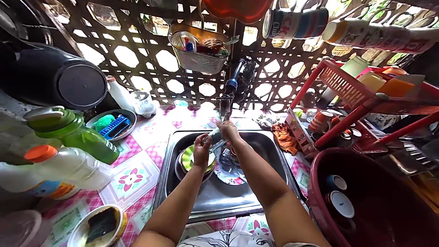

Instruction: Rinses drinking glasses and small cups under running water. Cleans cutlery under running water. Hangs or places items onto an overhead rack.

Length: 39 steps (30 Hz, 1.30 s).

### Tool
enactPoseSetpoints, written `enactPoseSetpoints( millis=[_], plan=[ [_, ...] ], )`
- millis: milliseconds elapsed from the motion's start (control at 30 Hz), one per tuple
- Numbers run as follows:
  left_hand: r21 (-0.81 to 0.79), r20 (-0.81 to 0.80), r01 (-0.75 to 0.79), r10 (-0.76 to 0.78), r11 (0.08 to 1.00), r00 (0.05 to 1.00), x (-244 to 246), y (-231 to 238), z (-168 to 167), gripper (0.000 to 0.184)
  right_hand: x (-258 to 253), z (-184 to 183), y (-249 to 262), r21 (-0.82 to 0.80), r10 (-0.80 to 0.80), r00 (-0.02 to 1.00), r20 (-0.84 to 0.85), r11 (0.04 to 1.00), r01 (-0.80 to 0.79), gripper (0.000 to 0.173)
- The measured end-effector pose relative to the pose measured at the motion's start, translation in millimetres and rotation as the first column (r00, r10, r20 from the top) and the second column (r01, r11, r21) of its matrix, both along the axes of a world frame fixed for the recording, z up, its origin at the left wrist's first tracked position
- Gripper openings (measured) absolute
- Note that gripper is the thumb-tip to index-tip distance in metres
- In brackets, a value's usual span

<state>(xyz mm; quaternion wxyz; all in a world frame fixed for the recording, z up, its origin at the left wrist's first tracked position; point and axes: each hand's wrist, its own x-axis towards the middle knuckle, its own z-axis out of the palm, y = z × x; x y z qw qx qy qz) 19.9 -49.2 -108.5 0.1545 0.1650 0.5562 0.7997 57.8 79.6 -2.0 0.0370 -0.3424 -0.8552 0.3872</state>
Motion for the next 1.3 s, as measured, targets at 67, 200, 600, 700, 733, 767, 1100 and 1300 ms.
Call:
enactPoseSetpoints(
  millis=[67, 200, 600, 700, 733, 767, 1100, 1300],
  plan=[
    [0.05, 0.041, 0.001, -0.003, 0.999, 0.999, 1, 4, -1, 0.055, 0, -1, -1, -0.012, -0.015, 0.999, -0.037, 1.0, 0.014, 0.052],
    [0.262, 0.722, 0.116, -0.275, 0.958, 0.635, -5, 6, 19, 0.049, 16, 0, -22, 0.461, 0.395, 0.918, -0.019, 0.819, -0.343, 0.048],
    [-0.342, -0.01, 0.312, -0.335, 0.886, 0.942, -31, 20, 61, 0.035, 52, -75, -14, -0.92, -0.746, 0.639, -0.189, 0.361, 0.149, 0.027],
    [-0.591, -0.207, 0.355, -0.561, 0.725, 0.801, -33, 37, 87, 0.025, 63, -84, -27, -0.993, -0.815, 0.573, -0.088, 0.119, 0.017, 0.029],
    [-0.676, -0.237, 0.356, -0.647, 0.645, 0.724, -36, 45, 94, 0.025, 64, -85, -31, -0.997, -0.854, 0.513, -0.082, 0.075, -0.035, 0.03],
    [-0.742, -0.218, 0.364, -0.716, 0.563, 0.664, -39, 51, 100, 0.025, 65, -87, -32, -0.995, -0.883, 0.46, -0.092, 0.066, -0.073, 0.03],
    [-0.814, 0.193, 0.577, -0.905, 0.068, 0.38, -48, 59, 118, 0.078, 57, -69, 2, -0.825, -0.733, 0.483, -0.479, 0.564, 0.036, 0.025],
    [-0.45, 0.169, 0.743, -0.77, 0.495, 0.615, -42, 40, 83, 0.072, 42, -49, 11, -0.602, -0.397, 0.738, -0.546, 0.798, -0.016, 0.04]
  ],
)
